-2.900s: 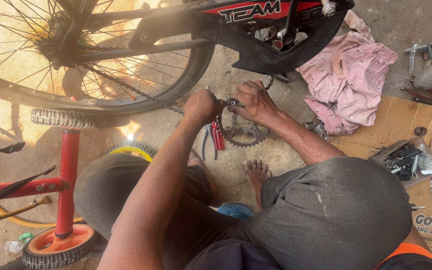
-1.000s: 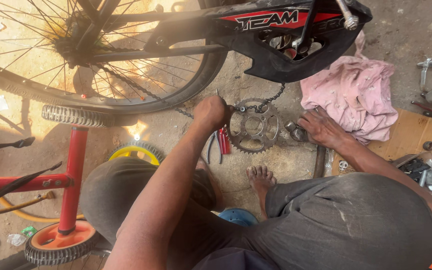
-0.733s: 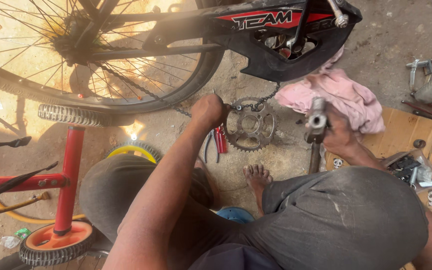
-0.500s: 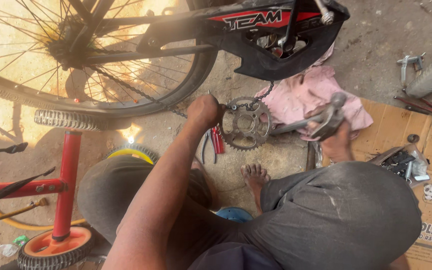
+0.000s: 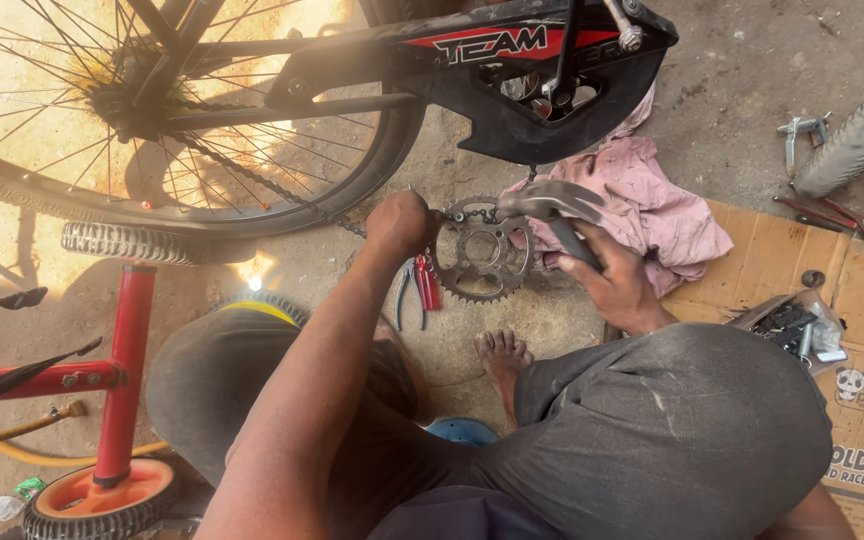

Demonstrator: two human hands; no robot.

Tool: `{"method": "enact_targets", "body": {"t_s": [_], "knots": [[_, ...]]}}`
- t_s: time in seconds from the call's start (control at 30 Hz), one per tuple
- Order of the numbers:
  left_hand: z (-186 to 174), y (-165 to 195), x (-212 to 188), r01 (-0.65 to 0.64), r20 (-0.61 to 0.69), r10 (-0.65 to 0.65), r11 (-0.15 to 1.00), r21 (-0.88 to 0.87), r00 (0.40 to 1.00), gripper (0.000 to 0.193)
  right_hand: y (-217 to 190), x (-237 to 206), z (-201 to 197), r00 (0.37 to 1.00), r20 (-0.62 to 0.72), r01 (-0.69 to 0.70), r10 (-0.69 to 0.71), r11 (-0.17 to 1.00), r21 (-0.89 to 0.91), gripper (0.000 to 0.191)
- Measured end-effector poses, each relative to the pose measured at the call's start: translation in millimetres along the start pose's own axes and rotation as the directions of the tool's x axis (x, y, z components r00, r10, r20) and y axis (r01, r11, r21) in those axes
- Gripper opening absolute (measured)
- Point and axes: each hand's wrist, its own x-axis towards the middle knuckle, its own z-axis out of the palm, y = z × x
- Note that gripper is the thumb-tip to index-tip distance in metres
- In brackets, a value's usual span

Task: The person is repairing a bicycle's chain and crankset. They use pliers to adjust the chain and a hammer to tap the crankset into place. The person also handles a bicycle wheel and places it on the floor.

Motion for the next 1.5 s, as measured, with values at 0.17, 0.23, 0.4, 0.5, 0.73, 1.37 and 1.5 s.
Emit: {"method": "enact_targets", "body": {"t_s": [0.17, 0.23, 0.4, 0.5, 0.73, 1.37, 1.5], "knots": [[-4, 3, -6, 0.034, 0.029, -0.034, 0.999, -0.011, 0.999, 0.041, -52, 21, 15, 0.806, 0.018, 0.575, -0.592, 0.775, -0.261, 0.049], [-5, 4, -6, 0.037, 0.028, -0.036, 0.999, -0.022, 0.999, 0.039, -51, 26, 19, 0.828, 0.03, 0.539, -0.561, 0.779, -0.32, 0.048], [-6, 4, -6, 0.03, 0.053, -0.029, 0.999, -0.02, 0.998, 0.04, -27, 38, 39, 0.771, 0.072, 0.592, -0.633, 0.67, -0.447, 0.056], [-5, 4, -5, 0.013, 0.031, -0.013, 1.0, -0.002, 0.999, 0.041, -19, 52, 47, 0.886, 0.214, 0.452, -0.411, 0.664, -0.596, 0.062], [-5, 3, -8, -0.012, 0.018, 0.012, 1.0, 0.021, 1.0, 0.04, -17, 43, 43, 0.992, 0.008, 0.127, -0.127, 0.982, -0.141, 0.062], [18, -7, -8, -0.489, -0.042, 0.506, 0.849, 0.202, 0.861, 0.036, 12, 37, 68, 0.987, -0.129, 0.113, -0.098, 0.987, 0.117, 0.057], [24, -14, -4, -0.474, -0.213, 0.446, 0.874, -0.104, 0.869, 0.015, 14, 36, 70, 0.985, -0.135, 0.13, -0.109, 0.979, 0.158, 0.058]]}}
